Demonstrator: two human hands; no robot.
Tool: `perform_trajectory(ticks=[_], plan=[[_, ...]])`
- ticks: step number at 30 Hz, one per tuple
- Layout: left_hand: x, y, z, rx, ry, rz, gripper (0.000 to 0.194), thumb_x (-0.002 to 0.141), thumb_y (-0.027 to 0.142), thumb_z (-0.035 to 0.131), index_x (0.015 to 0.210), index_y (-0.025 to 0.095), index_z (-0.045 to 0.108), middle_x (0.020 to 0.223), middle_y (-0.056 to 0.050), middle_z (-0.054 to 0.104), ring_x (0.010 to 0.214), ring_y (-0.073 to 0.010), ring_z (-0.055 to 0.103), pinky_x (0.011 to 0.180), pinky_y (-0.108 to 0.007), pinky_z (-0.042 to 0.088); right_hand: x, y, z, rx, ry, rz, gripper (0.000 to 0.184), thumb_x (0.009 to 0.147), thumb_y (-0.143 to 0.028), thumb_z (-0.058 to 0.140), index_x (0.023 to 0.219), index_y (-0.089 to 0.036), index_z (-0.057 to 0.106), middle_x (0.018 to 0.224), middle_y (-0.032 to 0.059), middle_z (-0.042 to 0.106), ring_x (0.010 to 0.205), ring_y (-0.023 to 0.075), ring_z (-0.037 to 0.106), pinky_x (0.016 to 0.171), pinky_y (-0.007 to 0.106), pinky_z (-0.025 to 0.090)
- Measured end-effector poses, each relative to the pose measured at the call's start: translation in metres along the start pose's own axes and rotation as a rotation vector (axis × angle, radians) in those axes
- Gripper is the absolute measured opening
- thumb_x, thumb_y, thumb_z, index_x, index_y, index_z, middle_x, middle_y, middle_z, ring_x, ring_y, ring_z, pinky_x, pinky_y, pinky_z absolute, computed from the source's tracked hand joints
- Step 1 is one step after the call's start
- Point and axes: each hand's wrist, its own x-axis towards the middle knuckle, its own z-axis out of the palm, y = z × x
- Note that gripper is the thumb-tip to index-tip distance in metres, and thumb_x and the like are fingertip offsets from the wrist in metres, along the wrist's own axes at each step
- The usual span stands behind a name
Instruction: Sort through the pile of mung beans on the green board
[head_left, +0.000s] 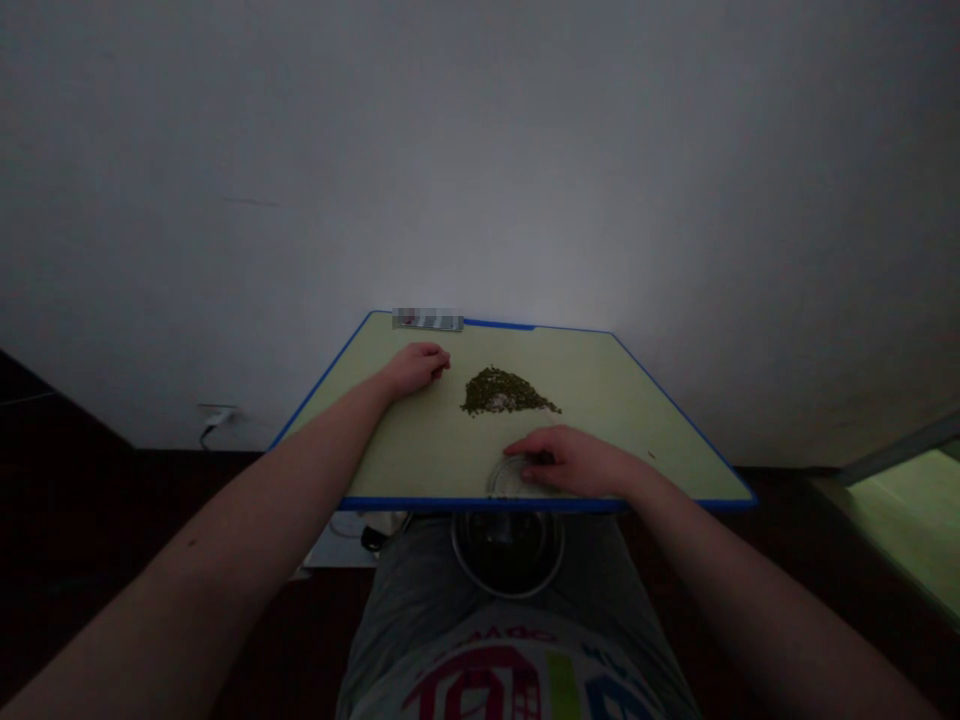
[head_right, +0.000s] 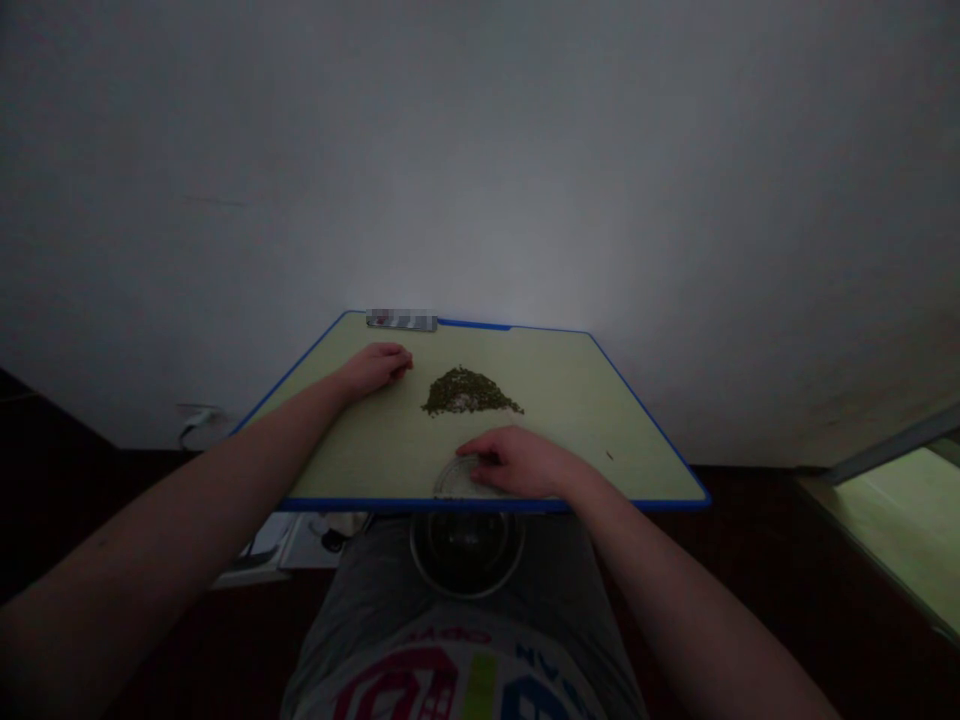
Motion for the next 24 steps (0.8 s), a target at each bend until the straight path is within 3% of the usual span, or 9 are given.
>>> perform_trajectory(ticks=[13, 24], plan=[[0.001, -0.002, 0.001, 0.005, 0.023, 0.019, 0.03, 0.072, 0.042, 0.045, 0.066, 0.015, 0.056, 0.052, 0.001, 0.048, 0.046, -0.0084, 0.04, 0.047, -0.022, 0.03, 0.008, -0.004, -0.002, -0.06, -0.041, -0.064, 0.042, 0.077, -0.027, 0.052, 0.119, -0.019, 0.054, 0.097, 0.0059, 0.065, 0.077, 0.015, 0.056, 0.068, 0.024, 0.039], [0.001, -0.001, 0.001, -0.009, 0.01, 0.015, 0.029, 0.073, 0.041, 0.045, 0.068, 0.014, 0.055, 0.053, 0.001, 0.049, 0.047, -0.008, 0.04, 0.046, -0.021, 0.031, 0.0, -0.002, -0.003, -0.001, -0.042, -0.03, 0.041, 0.077, -0.027, 0.053, 0.117, -0.018, 0.055, 0.087, 0.0037, 0.065, 0.068, 0.0129, 0.053, 0.061, 0.024, 0.038]])
